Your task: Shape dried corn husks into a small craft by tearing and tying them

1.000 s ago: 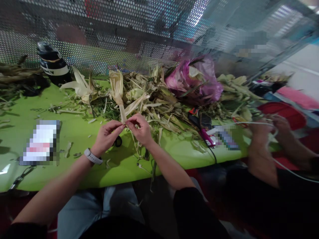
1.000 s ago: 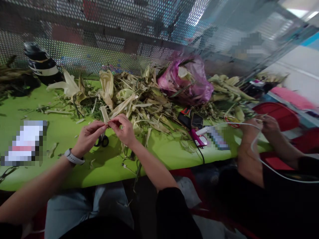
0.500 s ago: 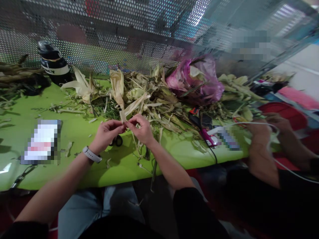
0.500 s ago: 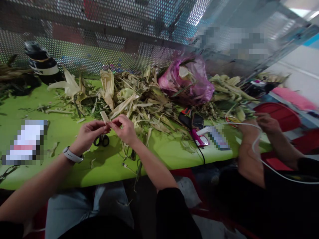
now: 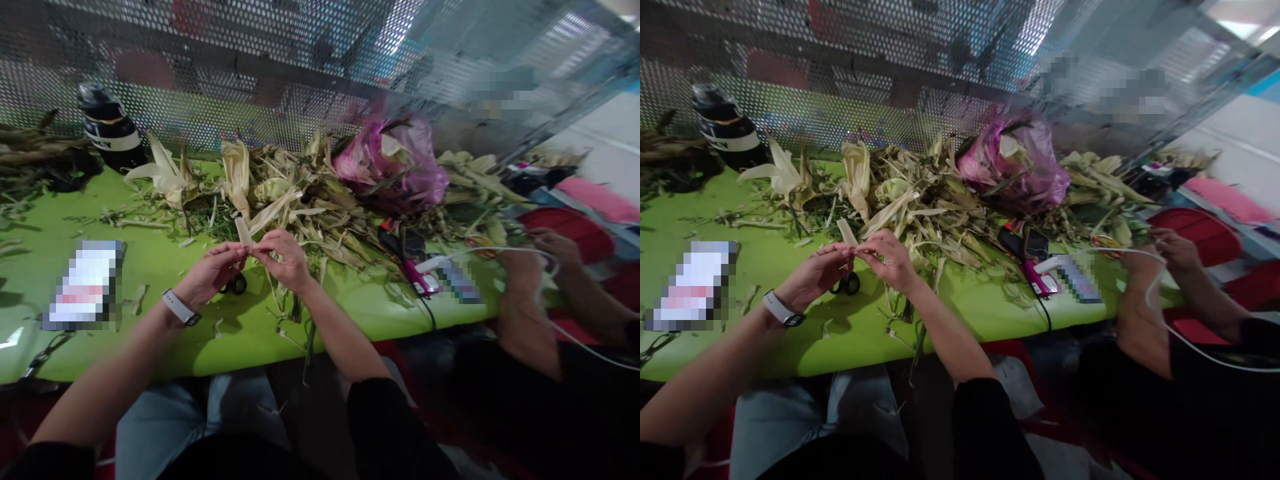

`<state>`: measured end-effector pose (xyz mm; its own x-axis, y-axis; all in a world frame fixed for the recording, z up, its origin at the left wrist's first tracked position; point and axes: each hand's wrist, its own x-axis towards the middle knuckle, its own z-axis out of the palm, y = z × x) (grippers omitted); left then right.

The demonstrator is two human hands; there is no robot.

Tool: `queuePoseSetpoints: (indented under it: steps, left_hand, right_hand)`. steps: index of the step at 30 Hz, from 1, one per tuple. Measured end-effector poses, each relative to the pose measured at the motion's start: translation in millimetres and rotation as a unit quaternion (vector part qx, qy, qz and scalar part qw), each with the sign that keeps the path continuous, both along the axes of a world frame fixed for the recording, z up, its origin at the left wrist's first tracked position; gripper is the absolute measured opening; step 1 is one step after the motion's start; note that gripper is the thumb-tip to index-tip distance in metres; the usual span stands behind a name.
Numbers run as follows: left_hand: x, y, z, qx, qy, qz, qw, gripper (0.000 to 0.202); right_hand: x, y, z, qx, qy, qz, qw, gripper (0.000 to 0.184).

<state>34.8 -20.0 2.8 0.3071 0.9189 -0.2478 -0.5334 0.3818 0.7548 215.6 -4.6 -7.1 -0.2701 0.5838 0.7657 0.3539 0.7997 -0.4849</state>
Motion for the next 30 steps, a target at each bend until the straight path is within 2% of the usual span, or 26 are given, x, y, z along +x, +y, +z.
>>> queuePoseSetpoints:
  steps: [6,10,14,19,24,27,30]
  left_hand:
    - [2,0,-4.5,-0.039,-0.037,-0.006,0.999,0.014]
    - [6,-3,-7.0,-0.037,-0.056,-0.02,0.998,0.015]
    - [11,-8,-9.4,0.001,-0.047,0.006,0.999,0.019]
    - [15,-13,-8.7,0.077,0.035,0.053,0.995,0.025]
    - [15,-16,-5.4,0.173,0.137,0.075,0.973,0.025]
    - [14,-15,-5.9,0.189,0.159,0.074,0.966,0.026]
    - [14,-14,-8.3,0.166,0.14,0.051,0.975,0.027]
  right_hand:
    - [2,2,-1.8,0.007,-0.014,-0.001,1.0,0.007]
    - [-1,0,-2.1,0.02,-0.007,-0.036,0.999,0.01]
    - [-6,-6,-1.6,0.007,0.018,-0.044,0.999,0.008]
    - [-11,-9,-6.2,-0.052,0.049,-0.059,0.996,0.008]
    - [-12,-8,-12.4,-0.091,0.077,-0.033,0.992,0.029]
    - [-10,-8,-12.8,-0.101,0.077,-0.015,0.992,0.031]
    - [-9,-7,-12.9,-0.112,0.087,-0.006,0.99,0.033]
